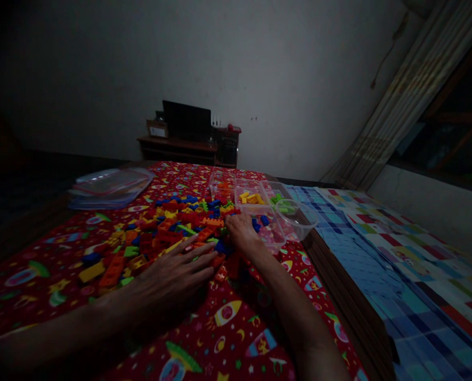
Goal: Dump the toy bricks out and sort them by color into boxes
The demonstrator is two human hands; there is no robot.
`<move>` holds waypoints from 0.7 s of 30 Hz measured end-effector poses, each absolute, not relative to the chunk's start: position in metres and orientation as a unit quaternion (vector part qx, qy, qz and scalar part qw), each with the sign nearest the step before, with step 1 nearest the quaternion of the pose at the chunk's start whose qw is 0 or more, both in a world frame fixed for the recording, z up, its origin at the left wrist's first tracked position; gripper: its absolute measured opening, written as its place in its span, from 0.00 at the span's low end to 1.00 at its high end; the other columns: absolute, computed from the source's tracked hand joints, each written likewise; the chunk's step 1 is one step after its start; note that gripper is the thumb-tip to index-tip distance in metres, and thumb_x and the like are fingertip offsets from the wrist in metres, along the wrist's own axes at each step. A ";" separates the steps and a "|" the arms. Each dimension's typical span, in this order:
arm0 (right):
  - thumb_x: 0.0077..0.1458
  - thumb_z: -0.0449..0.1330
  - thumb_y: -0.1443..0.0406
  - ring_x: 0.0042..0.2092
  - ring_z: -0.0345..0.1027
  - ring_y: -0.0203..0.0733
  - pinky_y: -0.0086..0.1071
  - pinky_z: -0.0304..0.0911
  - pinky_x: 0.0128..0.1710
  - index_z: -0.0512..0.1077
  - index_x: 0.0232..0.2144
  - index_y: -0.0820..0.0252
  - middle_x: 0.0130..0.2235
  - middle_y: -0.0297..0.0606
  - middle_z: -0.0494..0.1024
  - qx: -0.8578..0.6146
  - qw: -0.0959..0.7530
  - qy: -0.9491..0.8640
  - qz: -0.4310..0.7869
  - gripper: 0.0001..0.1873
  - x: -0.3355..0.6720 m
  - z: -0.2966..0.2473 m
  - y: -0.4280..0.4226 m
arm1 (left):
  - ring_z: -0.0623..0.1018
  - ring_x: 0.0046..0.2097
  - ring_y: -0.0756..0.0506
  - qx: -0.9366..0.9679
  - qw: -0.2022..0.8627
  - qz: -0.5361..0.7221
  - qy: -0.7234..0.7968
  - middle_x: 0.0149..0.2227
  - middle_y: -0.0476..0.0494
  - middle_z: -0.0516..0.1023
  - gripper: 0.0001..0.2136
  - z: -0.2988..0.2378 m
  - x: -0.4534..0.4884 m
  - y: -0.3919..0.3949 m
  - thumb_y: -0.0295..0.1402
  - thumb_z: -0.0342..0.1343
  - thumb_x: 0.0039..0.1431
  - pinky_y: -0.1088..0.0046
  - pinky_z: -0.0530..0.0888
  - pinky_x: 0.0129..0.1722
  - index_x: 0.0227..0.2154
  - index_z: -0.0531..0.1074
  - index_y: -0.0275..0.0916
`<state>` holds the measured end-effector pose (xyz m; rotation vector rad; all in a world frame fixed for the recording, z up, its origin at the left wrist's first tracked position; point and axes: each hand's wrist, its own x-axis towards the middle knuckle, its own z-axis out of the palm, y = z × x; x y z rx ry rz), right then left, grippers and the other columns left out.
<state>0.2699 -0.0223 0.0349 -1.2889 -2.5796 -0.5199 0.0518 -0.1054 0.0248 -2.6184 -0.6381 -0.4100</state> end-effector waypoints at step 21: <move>0.50 0.51 0.78 0.50 0.65 0.46 0.39 0.60 0.53 0.67 0.55 0.67 0.46 0.51 0.74 -0.456 0.135 -0.878 -0.062 0.29 0.261 0.028 -0.012 | 0.74 0.53 0.41 -0.902 0.025 -0.224 -0.368 0.51 0.40 0.77 0.18 0.058 -0.023 -0.018 0.44 0.45 0.63 0.61 0.70 0.55 0.45 0.76 0.41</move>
